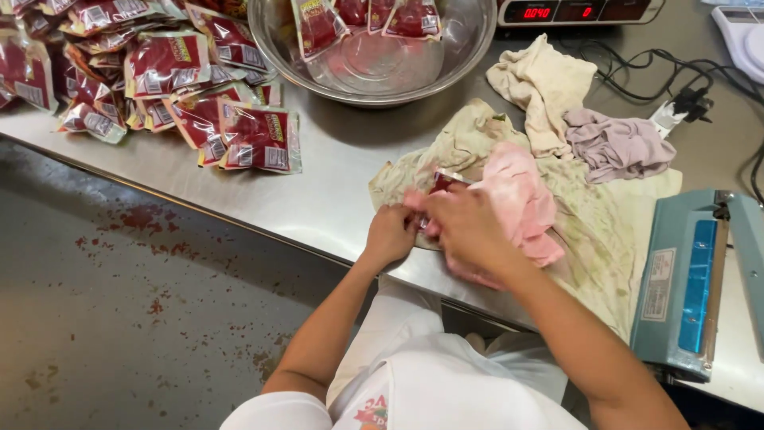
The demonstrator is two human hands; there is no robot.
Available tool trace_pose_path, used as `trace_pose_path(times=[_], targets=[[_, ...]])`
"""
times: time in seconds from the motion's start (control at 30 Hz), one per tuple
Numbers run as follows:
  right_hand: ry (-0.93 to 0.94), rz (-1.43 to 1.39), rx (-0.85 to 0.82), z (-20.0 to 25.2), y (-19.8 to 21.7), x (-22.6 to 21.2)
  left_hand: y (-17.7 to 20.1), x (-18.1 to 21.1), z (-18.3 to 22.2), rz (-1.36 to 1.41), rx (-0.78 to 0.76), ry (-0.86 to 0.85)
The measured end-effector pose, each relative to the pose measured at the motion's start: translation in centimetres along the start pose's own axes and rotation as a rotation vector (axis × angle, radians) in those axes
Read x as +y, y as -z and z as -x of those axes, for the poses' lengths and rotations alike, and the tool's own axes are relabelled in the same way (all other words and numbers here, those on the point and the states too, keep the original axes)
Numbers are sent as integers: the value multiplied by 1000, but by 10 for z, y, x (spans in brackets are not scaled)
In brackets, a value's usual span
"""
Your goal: Cleaning individual sauce packets by wiping them with a cloth and organizing them on a workstation
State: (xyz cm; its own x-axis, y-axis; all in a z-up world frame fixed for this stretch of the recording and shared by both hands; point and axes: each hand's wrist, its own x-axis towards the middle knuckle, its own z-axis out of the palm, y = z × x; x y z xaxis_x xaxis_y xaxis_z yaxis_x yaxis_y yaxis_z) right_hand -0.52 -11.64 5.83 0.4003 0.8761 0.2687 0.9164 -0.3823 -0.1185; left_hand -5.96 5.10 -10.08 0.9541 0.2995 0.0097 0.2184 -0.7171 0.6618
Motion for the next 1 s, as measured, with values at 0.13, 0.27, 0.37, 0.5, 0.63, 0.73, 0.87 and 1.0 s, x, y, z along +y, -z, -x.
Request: trace_pose_path(times=[0.13, 0.27, 0.37, 0.5, 0.63, 0.73, 0.87, 1.0], targets=[[10, 270, -121, 0, -93, 45, -8, -1, 0, -27, 20, -28], [-136, 323, -113, -17, -123, 89, -5, -3, 2, 13, 13, -42], [-122, 286, -138, -5, -105, 59, 0, -4, 1, 47, -34, -21], [55, 287, -109, 24, -89, 19, 2, 2, 4, 19, -9, -53], [6, 305, -94, 4, -94, 55, 5, 5, 7, 28, 0, -56], [-134, 324, -80, -12, -104, 83, 3, 2, 6, 40, -13, -76], [-94, 307, -123, -8, -95, 59, -1, -4, 3, 61, -43, -60], [68, 161, -155, 35, -76, 11, -5, -7, 0, 90, -10, -22]])
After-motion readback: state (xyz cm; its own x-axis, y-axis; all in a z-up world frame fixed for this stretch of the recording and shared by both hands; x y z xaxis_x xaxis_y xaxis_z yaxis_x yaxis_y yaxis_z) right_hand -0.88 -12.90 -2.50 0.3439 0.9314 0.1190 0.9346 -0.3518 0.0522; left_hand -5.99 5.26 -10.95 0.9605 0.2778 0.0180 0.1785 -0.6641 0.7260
